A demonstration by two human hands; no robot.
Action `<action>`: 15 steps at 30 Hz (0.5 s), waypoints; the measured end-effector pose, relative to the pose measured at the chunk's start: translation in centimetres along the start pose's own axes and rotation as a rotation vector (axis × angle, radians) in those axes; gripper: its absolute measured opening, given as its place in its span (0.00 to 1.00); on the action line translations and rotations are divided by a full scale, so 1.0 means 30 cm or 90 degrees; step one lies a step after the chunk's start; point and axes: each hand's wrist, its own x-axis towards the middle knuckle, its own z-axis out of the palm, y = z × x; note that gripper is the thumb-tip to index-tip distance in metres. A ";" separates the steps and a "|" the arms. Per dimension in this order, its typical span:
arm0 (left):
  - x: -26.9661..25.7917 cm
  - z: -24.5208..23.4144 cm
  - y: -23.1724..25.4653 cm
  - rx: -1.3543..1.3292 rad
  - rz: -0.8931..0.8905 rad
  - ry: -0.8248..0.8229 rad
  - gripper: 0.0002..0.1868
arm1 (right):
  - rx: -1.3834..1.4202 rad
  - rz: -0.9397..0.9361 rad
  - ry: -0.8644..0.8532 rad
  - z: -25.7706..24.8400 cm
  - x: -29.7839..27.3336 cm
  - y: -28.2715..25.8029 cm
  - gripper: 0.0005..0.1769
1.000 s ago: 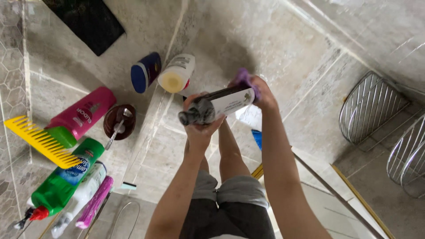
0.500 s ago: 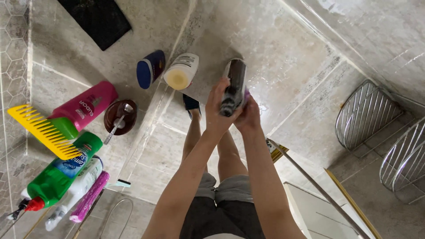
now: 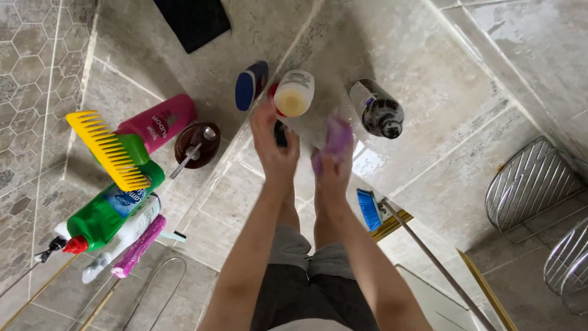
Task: Cleaning and rinsing various toiletry bottles and bathroom accessories.
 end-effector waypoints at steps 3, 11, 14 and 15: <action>0.106 0.022 -0.078 -0.001 -0.058 -0.064 0.28 | -0.490 -0.297 -0.148 0.058 0.169 0.032 0.33; 0.089 0.098 -0.230 -0.348 -0.155 -0.155 0.18 | -1.077 -0.513 -0.209 0.159 0.369 0.076 0.27; 0.125 0.111 -0.166 -0.157 -0.122 -0.153 0.27 | -1.020 -0.188 -0.173 0.100 0.491 0.137 0.23; 0.119 0.108 -0.164 -0.159 -0.123 -0.156 0.27 | -1.022 -0.186 -0.170 0.120 0.475 0.094 0.23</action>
